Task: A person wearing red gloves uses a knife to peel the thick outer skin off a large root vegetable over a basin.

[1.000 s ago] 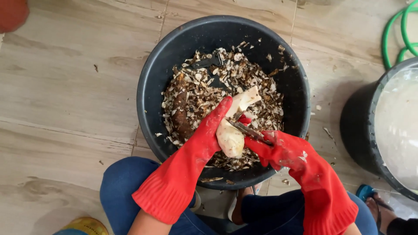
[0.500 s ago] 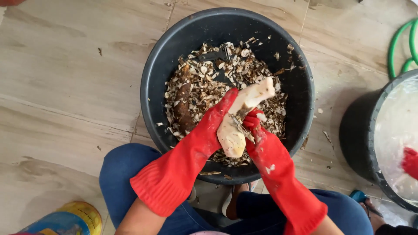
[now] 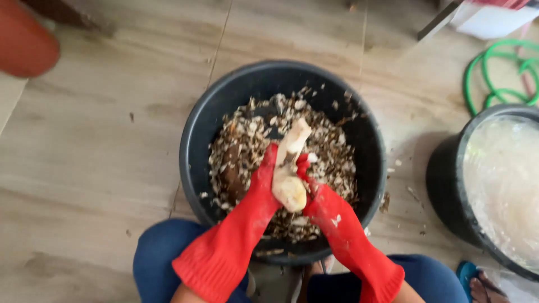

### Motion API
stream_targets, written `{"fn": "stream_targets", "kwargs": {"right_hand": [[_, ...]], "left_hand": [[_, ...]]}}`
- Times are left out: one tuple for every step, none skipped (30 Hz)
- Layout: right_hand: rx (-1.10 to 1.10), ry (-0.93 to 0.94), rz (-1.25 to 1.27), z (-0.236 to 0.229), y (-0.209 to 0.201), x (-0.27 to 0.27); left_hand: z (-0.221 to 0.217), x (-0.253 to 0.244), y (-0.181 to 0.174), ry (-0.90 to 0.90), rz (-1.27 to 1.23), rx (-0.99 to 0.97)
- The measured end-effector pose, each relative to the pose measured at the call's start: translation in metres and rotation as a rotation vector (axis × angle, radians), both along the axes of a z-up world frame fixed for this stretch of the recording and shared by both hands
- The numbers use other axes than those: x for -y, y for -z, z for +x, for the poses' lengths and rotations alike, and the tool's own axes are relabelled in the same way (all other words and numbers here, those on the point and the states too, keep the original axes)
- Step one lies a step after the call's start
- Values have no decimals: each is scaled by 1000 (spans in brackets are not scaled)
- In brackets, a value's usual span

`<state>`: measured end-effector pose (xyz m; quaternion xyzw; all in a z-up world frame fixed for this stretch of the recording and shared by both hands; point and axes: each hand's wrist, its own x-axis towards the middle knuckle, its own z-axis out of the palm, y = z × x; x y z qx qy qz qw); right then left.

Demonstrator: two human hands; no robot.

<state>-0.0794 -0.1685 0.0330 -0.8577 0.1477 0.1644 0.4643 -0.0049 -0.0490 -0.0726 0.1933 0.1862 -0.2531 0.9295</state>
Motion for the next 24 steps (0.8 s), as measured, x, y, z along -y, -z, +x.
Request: {"fn": "stream_targets", "kwargs": {"right_hand": [[-117, 71, 147, 8, -9, -8], [-236, 144, 293, 17, -19, -17], [-235, 139, 297, 19, -10, -12], [-273, 193, 367, 21, -1, -8], [-316, 250, 436, 22, 8, -3], [-321, 248, 437, 25, -4, -3], [-408, 146, 146, 29, -17, -2], [-486, 41, -146, 32, -29, -2], [-495, 42, -144, 27, -31, 5], [-253, -121, -237, 21, -33, 11], [-1, -279, -327, 17, -35, 17], [-6, -280, -326, 18, -19, 27], [117, -351, -338, 18, -3, 37], [240, -421, -349, 18, 12, 47], [233, -423, -347, 19, 5, 43], [142, -394, -372, 20, -3, 38], [52, -364, -400, 22, -11, 34], [47, -367, -401, 22, -2, 34], [8, -345, -408, 21, 7, 35], [-32, -323, -415, 20, 15, 37], [-38, -320, -417, 20, 20, 34], [-129, -238, -412, 20, 25, 30], [-217, -157, -407, 21, 29, 27], [-220, -155, -409, 19, 38, 24]], "left_hand": [[2, 0, -13, -1, 12, 83], [5, 0, -26, -1, 24, 166], [6, 0, -28, -6, 29, 168], [9, 0, -30, -78, -33, 70], [9, 1, -32, -148, -97, -35], [9, -1, -30, -151, -94, -38], [10, -3, -28, -63, -62, 156], [11, -5, -26, 26, -30, 349], [7, -8, -45, 29, -29, 339], [5, -12, -65, 105, 74, 327], [3, -16, -84, 178, 176, 319], [1, -22, -100, 178, 176, 314], [-1, -28, -116, 269, 109, 405], [-4, -35, -132, 360, 40, 495], [-4, -34, -132, 359, 39, 488], [-4, -33, -131, 380, 110, 537], [-4, -32, -130, 399, 179, 587], [-4, -30, -126, 397, 177, 583], [-4, -26, -122, 367, 178, 579], [-4, -22, -118, 336, 179, 574], [-6, -20, -118, 341, 175, 570], [-9, -18, -117, 296, 239, 417], [-11, -16, -117, 249, 303, 265], [-13, -15, -106, 251, 300, 264]]}}
